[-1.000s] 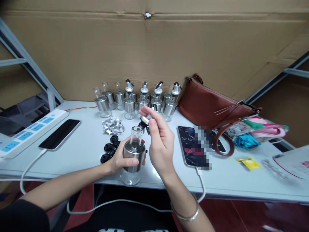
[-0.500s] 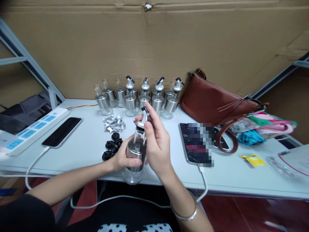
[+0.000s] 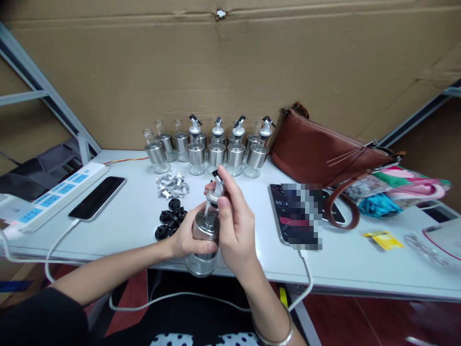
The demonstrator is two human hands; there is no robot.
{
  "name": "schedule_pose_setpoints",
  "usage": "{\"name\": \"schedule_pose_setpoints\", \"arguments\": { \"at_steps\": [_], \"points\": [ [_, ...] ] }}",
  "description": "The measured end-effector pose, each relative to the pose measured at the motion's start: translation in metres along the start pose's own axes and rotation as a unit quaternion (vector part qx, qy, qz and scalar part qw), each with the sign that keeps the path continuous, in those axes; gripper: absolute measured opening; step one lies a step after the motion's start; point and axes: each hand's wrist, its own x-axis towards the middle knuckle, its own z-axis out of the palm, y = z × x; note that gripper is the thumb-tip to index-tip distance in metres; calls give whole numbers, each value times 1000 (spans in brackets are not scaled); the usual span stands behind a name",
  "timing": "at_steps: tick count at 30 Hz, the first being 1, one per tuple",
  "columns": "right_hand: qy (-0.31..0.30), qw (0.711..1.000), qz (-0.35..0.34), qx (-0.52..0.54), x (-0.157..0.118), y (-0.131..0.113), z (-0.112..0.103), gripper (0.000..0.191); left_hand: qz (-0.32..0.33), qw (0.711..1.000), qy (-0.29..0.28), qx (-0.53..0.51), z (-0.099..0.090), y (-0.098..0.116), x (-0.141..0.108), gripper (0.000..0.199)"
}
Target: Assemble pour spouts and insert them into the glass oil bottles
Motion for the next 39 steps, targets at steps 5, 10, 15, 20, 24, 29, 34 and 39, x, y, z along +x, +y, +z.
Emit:
{"name": "schedule_pose_setpoints", "arguments": {
  "at_steps": [5, 10, 15, 20, 24, 29, 34, 39],
  "points": [
    [-9, 996, 69, 48, -2, 8, -4, 46, -36, 998, 52, 5, 7, 12, -7, 49],
    [67, 989, 95, 95, -16, 14, -5, 39, 73, 982, 160, 68, -12, 50, 17, 51],
    [74, 989, 113, 63, -33, 22, 7, 32, 242, 906, 260, 232, -78, 71, 80, 52],
    [55, 992, 112, -14, -51, 33, 17, 34, 210, 874, 309, 310, -142, 51, 114, 51],
    [33, 992, 116, -35, -54, 38, 18, 35, 169, 877, 319, 318, -166, 29, 113, 47],
    [10, 992, 122, -37, -51, 37, 18, 32, 137, 873, 314, 347, -176, 12, 109, 47],
    [-17, 991, 125, -38, -52, 37, 17, 23, 98, 858, 307, 399, -182, 6, 106, 51],
    [-17, 991, 130, -34, -53, 38, 17, 21, 73, 849, 308, 423, -177, 8, 97, 67]
  ]
}}
